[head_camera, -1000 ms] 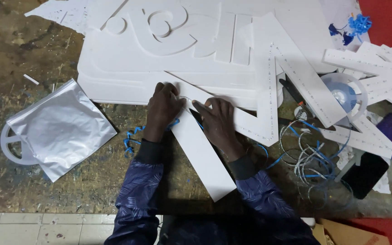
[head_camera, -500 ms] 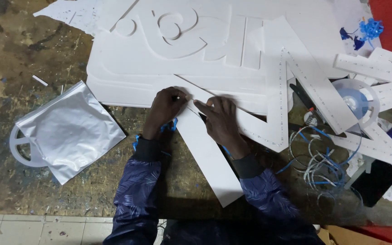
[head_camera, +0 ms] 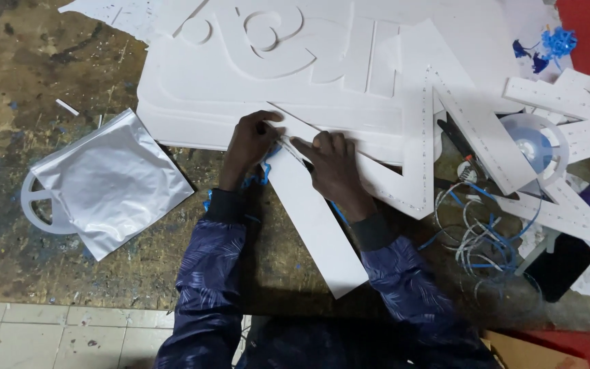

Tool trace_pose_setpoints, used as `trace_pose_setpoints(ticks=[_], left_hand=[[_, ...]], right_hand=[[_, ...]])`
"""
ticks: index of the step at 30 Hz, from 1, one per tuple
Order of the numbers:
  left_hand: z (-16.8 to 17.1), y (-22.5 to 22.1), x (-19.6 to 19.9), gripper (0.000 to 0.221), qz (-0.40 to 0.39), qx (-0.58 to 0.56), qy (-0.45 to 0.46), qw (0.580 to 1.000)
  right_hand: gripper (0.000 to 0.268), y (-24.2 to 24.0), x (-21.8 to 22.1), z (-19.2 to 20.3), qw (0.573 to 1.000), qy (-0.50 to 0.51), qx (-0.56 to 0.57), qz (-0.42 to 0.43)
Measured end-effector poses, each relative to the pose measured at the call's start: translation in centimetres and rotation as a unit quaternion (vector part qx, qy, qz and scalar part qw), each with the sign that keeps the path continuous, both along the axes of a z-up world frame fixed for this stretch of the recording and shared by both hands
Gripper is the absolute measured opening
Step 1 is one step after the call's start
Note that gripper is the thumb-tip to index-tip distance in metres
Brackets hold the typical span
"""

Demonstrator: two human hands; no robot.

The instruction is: Applying adhesive LED strips to large foam letters for sign making.

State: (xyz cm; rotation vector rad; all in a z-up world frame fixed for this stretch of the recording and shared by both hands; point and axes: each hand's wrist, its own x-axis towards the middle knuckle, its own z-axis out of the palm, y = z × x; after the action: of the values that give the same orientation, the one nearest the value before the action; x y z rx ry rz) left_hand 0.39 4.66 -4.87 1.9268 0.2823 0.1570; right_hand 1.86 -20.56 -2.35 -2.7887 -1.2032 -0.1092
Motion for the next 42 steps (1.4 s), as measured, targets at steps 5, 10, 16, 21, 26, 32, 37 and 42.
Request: trace_pose_setpoints(ticks=[5,10,16,21,26,32,37,42], left_hand=[[3.6,-0.2,-2.2,0.041,-0.035,-0.248,-0.032,0.968],[2.3,0.0,-2.1,0.045,-0.032,-0.119,-0.032,0.992],[1.4,-0.7,-2.8,0.028,0.077,0.078,-0.018,0.994],[-1.2,-0.5,-1.7,0.028,0.085,-0.115,-0.02,0.989],[0.7,-2.2,-4.0,0.037,0.028,-0.255,-0.076,0.964],[2.8,-1.9,-5.2,0.038,0.017,-0.073,-0.071,0.995],[9.3,-3.3,-5.4,0.056,-0.08,0.161,-0.092,0.979],[6.2,-3.6,-1.6,0.048,-0.243,0.269,-0.105,0.926]], right_hand=[[0.095,0.6,0.1,0.6,0.998,-0.041,-0.042,0.005],[0.093,0.6,0.1,1.2,0.998,-0.039,-0.055,0.007],[0.09,0.2,0.4,0.9,0.999,0.002,-0.049,0.007],[0.045,1.6,0.0,-1.8,0.979,0.027,0.203,0.021],[0.029,3.3,-2.1,-2.1,0.954,0.043,0.297,-0.009],[0.019,0.5,-2.3,-0.7,0.899,0.124,0.421,-0.01],[0.025,-2.2,-1.7,0.1,0.92,0.051,0.387,-0.029],[0.025,-3.5,-0.8,-0.3,0.951,-0.147,0.271,-0.033]])
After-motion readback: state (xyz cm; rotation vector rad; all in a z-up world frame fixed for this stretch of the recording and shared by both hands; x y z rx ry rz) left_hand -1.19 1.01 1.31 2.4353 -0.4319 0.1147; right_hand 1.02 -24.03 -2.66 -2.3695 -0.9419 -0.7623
